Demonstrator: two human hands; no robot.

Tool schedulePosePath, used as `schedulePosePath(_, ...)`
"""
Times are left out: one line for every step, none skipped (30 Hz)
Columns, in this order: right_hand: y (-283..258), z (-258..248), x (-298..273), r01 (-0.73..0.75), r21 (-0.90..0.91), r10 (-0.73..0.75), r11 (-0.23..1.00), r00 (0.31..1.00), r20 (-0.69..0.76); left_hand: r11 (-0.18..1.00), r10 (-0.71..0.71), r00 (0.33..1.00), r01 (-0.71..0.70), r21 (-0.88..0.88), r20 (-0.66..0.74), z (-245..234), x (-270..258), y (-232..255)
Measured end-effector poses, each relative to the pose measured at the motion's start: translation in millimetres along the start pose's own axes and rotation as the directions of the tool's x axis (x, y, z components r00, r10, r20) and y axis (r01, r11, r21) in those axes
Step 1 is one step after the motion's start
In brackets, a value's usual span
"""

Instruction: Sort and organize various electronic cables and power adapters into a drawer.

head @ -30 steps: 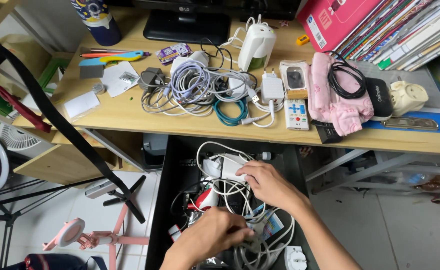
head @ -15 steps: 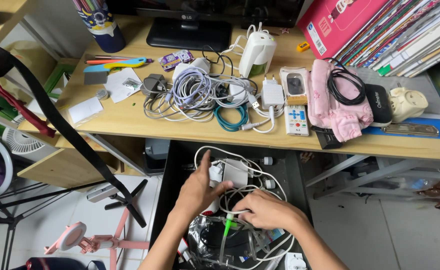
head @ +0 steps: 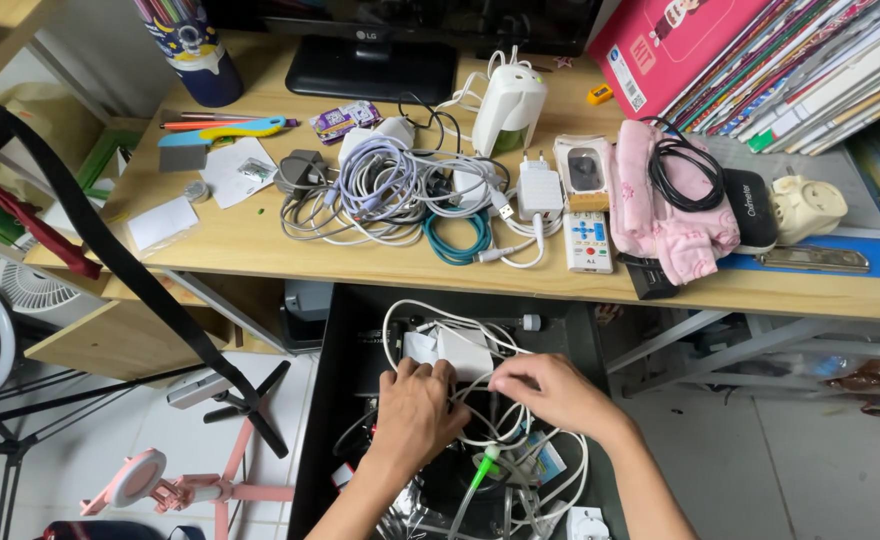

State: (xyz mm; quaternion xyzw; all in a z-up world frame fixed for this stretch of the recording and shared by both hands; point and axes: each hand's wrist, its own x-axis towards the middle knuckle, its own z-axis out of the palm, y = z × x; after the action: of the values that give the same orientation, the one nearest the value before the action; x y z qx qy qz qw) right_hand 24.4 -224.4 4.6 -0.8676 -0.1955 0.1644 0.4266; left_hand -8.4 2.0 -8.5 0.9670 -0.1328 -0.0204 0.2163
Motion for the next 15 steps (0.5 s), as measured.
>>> schedulePosePath(6.4, 2.2, 0.9, -0.002, 0.000, 0.002, 1.000, 1.000, -0.001, 1.000, 0.001, 1.000, -0.001, -0.001, 0.002, -5.2, -1.0, -0.1)
schedulePosePath(12.6, 4.6, 2.5, -0.060, -0.028, 0.056, 0.998, 0.989, -0.135, 0.999, -0.001, 1.000, 0.002, -0.037, 0.020, -11.0, -1.8, -0.8)
schedulePosePath(18.6, 7.1, 4.1, -0.121, -0.047, 0.104, 0.992, 0.958, -0.268, 0.997, -0.004, 0.999, 0.006, -0.072, 0.038, -16.9, -2.7, -1.5)
schedulePosePath(25.6, 10.2, 5.1, -0.122, -0.048, 0.105, 0.991, 0.958, -0.268, 0.997, -0.004, 0.999, 0.007, -0.073, 0.039, -24.2, -1.9, -1.7)
schedulePosePath(32.5, 13.3, 6.0, -0.175, -0.012, 0.160, 0.985, 0.924, -0.346, 0.995, -0.011, 0.995, 0.021, -0.099, 0.103, -31.5, -1.2, -1.9)
schedulePosePath(39.6, 16.1, 6.5, -0.224, 0.027, 0.215, 0.974, 0.881, -0.421, 0.992, -0.015, 0.986, 0.036, -0.124, 0.167, -38.6, -0.3, -1.9)
schedulePosePath(47.7, 17.5, 7.8, -0.226, 0.026, 0.216, 0.974, 0.881, -0.421, 0.991, -0.014, 0.986, 0.036, -0.126, 0.168, -40.6, 0.0, -6.1)
schedulePosePath(55.7, 19.0, 8.6, -0.261, 0.009, 0.236, 0.965, 0.855, -0.463, 0.988, 0.008, 0.974, 0.027, -0.152, 0.226, -42.6, 0.0, -10.2)
schedulePosePath(63.8, 20.5, 9.2, -0.297, -0.006, 0.254, 0.955, 0.826, -0.504, 0.984, 0.031, 0.959, 0.020, -0.178, 0.282, -44.5, -0.1, -14.2)
schedulePosePath(69.0, 19.6, 9.7, -0.298, -0.006, 0.254, 0.955, 0.825, -0.504, 0.984, 0.032, 0.959, 0.020, -0.179, 0.283, -45.4, -0.2, -17.6)
schedulePosePath(74.1, 18.7, 10.0, -0.296, -0.049, 0.219, 0.954, 0.800, -0.559, 0.990, 0.024, 0.940, 0.026, -0.141, 0.340, -46.5, -0.4, -20.9)
schedulePosePath(79.3, 17.2, 10.4, -0.296, -0.093, 0.180, 0.951, 0.771, -0.611, 0.994, 0.014, 0.919, 0.029, -0.103, 0.395, -47.3, -0.3, -24.0)
schedulePosePath(85.6, 17.7, 10.9, -0.297, -0.094, 0.180, 0.950, 0.771, -0.611, 0.994, 0.015, 0.919, 0.028, -0.105, 0.395, -48.1, -0.9, -25.1)
schedulePosePath(91.9, 17.9, 11.7, -0.300, -0.223, 0.134, 0.928, 0.824, -0.550, 0.986, 0.012, 0.919, 0.054, -0.156, 0.395, -48.9, -1.2, -26.3)
schedulePosePath(98.1, 18.1, 12.4, -0.290, -0.347, 0.098, 0.892, 0.873, -0.479, 0.975, 0.009, 0.918, 0.080, -0.206, 0.396, -49.7, -1.5, -27.6)
